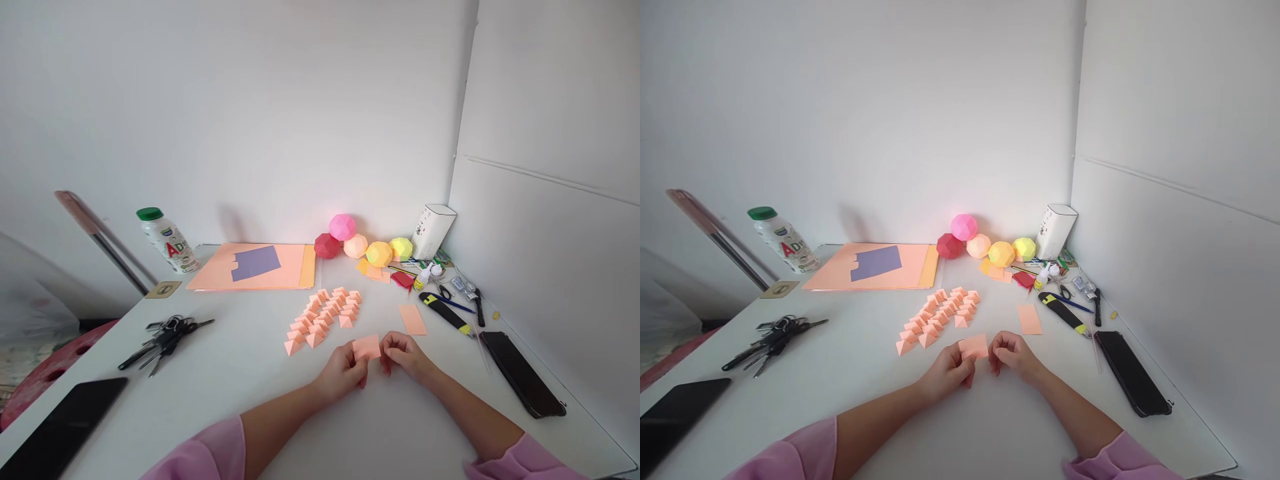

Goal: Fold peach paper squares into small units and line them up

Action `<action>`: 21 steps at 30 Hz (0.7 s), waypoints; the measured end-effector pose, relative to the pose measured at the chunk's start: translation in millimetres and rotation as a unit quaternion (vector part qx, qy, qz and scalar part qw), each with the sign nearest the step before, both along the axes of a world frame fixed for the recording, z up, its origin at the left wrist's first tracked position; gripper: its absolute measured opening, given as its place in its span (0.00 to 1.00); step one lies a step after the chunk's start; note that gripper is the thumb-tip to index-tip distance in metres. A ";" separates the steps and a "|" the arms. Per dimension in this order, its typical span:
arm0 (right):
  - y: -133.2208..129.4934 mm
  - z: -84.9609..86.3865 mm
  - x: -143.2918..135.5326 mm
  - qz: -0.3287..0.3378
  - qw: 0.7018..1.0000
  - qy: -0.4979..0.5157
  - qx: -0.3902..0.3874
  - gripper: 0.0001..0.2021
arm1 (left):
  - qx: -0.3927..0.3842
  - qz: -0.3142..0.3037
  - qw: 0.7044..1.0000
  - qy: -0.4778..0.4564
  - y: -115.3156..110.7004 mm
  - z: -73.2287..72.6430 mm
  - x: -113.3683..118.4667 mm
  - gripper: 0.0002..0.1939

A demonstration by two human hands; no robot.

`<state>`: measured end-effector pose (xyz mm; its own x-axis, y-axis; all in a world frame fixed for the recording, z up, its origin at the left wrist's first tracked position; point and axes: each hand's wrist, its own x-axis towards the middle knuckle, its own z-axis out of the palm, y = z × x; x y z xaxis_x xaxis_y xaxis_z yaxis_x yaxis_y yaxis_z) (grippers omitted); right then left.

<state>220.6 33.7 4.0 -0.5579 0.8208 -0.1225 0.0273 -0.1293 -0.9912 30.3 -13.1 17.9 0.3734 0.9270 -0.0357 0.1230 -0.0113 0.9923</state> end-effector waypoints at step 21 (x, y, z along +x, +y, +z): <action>-5.8 0.8 -4.7 0.032 0.997 -0.047 0.057 0.04 | -0.011 0.000 1.000 -0.013 0.0 -12.4 3.3 0.02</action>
